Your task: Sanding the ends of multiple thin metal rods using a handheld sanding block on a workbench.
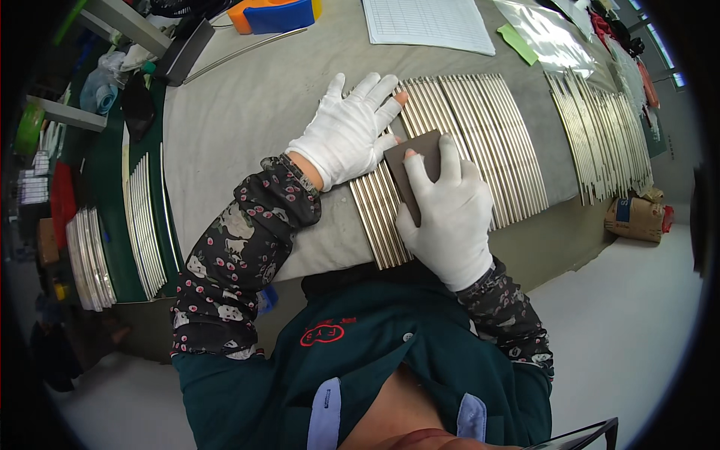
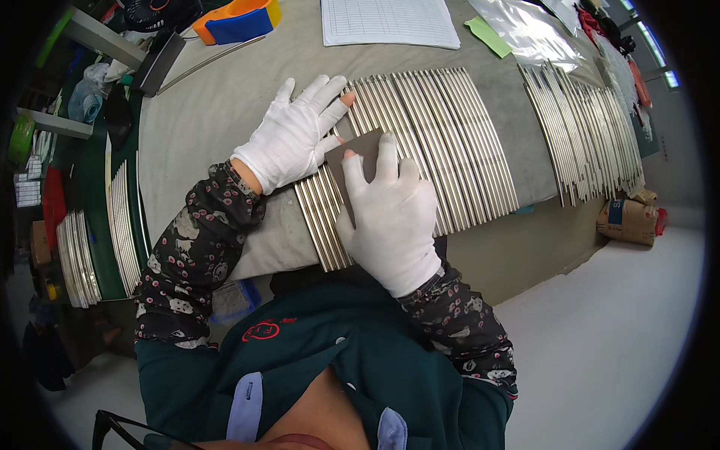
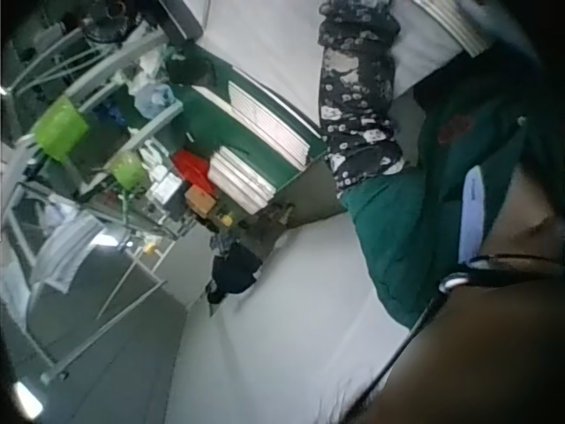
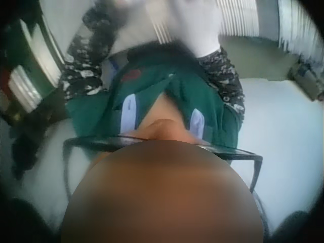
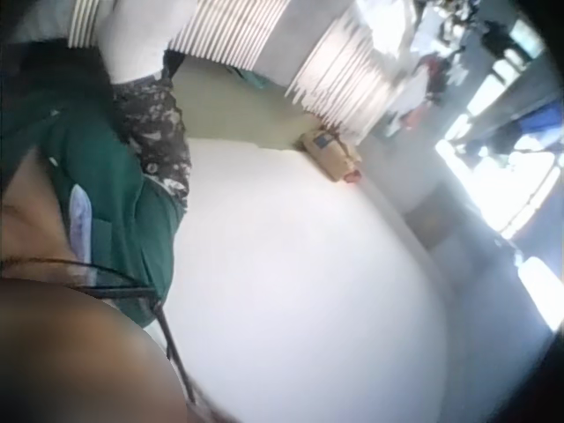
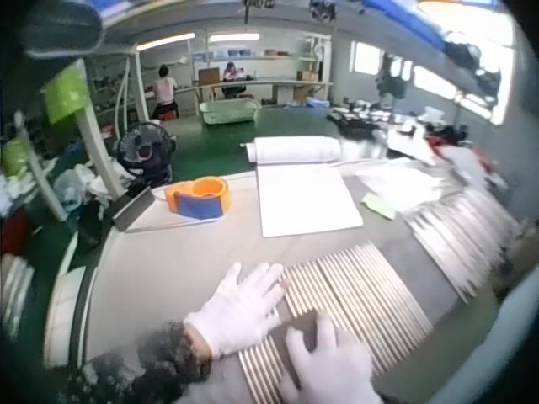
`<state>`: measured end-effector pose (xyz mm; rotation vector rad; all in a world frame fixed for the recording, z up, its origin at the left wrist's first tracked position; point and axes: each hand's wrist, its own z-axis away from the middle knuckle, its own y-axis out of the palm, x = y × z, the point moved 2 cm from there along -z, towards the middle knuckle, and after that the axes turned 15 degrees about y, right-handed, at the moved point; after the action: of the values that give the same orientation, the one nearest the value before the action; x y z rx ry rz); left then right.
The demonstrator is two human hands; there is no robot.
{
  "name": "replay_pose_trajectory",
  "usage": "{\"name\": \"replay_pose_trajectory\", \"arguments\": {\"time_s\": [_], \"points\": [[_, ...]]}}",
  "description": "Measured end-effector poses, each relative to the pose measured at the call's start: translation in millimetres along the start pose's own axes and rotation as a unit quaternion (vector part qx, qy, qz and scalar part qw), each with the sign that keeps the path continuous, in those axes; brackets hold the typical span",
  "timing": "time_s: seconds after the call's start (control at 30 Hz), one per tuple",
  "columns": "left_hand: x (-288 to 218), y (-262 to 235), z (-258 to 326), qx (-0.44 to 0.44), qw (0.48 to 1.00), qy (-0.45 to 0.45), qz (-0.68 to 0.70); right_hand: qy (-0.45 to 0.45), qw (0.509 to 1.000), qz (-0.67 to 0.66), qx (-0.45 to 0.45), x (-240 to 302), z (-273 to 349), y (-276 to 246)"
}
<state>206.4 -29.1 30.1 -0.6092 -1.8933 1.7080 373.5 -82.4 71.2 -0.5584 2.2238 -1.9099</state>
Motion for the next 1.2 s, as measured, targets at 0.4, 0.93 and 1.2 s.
{"name": "replay_pose_trajectory", "arguments": {"time_s": [0.4,0.93,1.2], "points": [[2,1,2,0.003,1.000,-0.008,0.013,-0.018,1.000,-0.021,-0.001,-9,20,-7],[16,0,6,-0.008,0.994,-0.093,0.055,-0.021,0.999,-0.015,0.024,-10,19,-10],[15,-1,5,0.015,0.994,-0.090,0.056,-0.061,0.997,-0.008,0.038,-21,31,-9]]}}
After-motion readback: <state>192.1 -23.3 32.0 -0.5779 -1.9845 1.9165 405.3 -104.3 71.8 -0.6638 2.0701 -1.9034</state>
